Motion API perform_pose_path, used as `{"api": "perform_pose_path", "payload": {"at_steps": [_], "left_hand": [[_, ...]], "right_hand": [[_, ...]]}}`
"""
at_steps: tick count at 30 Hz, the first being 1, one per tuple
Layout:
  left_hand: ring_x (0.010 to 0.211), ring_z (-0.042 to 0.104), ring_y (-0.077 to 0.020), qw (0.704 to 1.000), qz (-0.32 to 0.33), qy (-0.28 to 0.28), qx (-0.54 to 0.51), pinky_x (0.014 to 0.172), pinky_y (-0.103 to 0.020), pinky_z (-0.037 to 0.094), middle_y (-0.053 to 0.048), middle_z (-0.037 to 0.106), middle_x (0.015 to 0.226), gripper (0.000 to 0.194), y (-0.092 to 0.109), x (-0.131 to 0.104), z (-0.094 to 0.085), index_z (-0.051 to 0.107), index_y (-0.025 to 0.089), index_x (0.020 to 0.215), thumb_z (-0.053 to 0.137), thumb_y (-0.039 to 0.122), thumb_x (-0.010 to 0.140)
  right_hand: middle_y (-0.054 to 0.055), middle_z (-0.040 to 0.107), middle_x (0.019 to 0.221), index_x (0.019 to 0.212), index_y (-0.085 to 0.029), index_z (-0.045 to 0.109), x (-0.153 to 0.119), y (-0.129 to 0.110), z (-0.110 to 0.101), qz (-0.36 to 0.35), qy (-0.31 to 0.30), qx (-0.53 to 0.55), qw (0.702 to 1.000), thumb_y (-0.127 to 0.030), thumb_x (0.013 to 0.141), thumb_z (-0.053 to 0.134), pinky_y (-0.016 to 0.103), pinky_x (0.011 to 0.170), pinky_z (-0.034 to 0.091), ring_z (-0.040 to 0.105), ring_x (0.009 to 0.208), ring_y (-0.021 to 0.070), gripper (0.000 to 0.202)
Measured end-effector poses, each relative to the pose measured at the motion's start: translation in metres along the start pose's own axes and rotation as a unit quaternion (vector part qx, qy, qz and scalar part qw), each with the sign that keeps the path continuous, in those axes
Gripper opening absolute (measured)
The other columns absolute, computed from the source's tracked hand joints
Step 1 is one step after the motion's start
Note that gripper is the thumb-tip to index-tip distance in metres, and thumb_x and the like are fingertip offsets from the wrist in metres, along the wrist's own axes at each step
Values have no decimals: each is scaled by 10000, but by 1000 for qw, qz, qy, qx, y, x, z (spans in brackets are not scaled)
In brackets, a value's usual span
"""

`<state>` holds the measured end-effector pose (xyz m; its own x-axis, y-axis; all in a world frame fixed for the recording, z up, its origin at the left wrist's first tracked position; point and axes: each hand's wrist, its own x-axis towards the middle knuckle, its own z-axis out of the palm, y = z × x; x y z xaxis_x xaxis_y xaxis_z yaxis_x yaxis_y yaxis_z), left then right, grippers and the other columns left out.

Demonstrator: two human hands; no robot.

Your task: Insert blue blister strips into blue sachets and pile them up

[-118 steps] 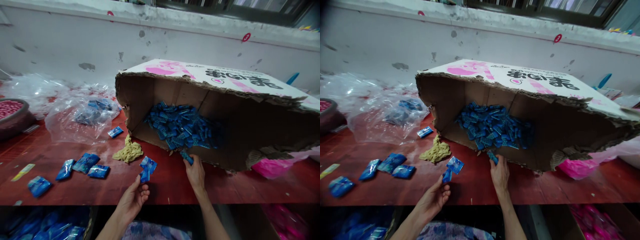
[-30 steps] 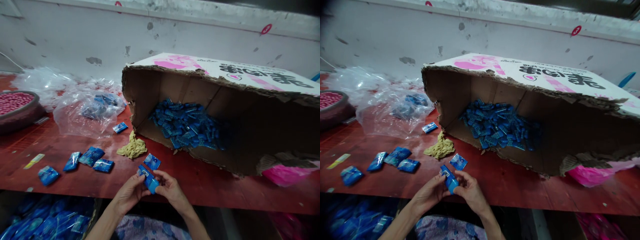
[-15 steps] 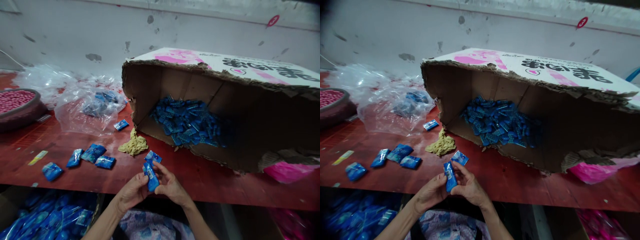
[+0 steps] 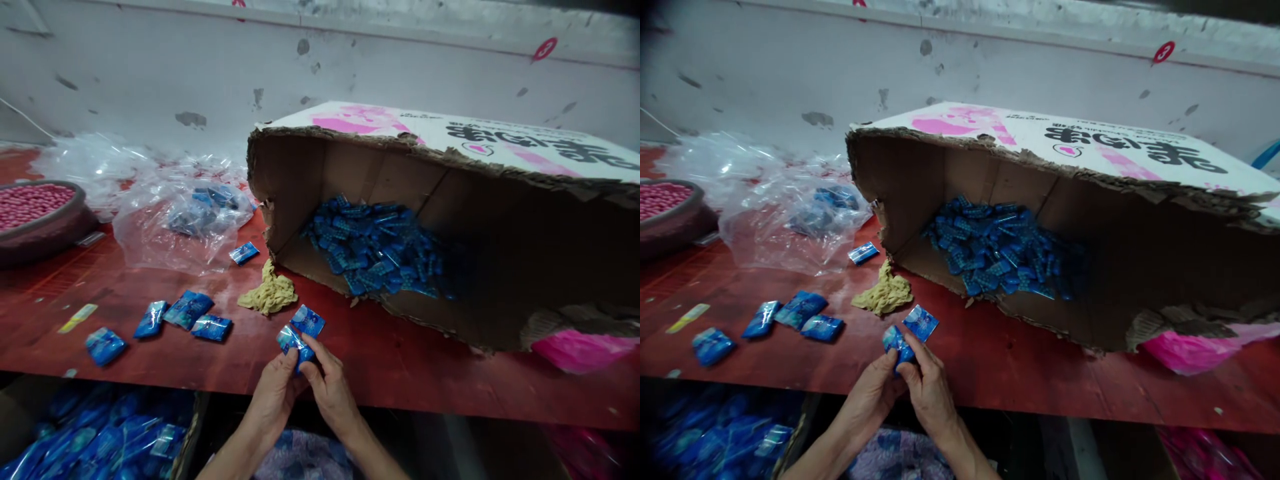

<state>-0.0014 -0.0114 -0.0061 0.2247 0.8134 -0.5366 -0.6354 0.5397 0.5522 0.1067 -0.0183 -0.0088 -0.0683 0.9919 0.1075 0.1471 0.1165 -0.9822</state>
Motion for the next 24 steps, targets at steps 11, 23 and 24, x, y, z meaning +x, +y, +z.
{"api": "perform_pose_path", "payload": {"at_steps": [11, 23, 24], "left_hand": [[851, 639, -225, 951, 206, 178, -144, 672, -337, 548, -147, 683, 819, 513, 123, 4, -63, 601, 71, 894, 288, 474, 841], [559, 590, -132, 936, 196, 156, 247, 587, -238, 481, 21, 618, 576, 306, 56, 29, -52, 591, 159, 916, 632, 330, 666], [566, 586, -141, 925, 206, 140, 288, 595, -254, 480, 16, 612, 584, 299, 52, 31, -54, 591, 157, 909, 610, 349, 681]], "right_hand": [[59, 584, 998, 1079, -232, 560, 50, 12, -11, -61, 20, -282, 957, -210, 819, 518, 323, 849, 409, 521, 947, 200, 264], [17, 639, 927, 983, -258, 608, 142, 16, 37, -28, -63, -454, 888, -321, 815, 514, 234, 701, 397, 572, 865, 166, 202], [14, 632, 953, 1046, -265, 580, 139, 16, 29, -27, -58, -456, 888, -325, 819, 509, 231, 701, 396, 570, 875, 162, 245]]}}
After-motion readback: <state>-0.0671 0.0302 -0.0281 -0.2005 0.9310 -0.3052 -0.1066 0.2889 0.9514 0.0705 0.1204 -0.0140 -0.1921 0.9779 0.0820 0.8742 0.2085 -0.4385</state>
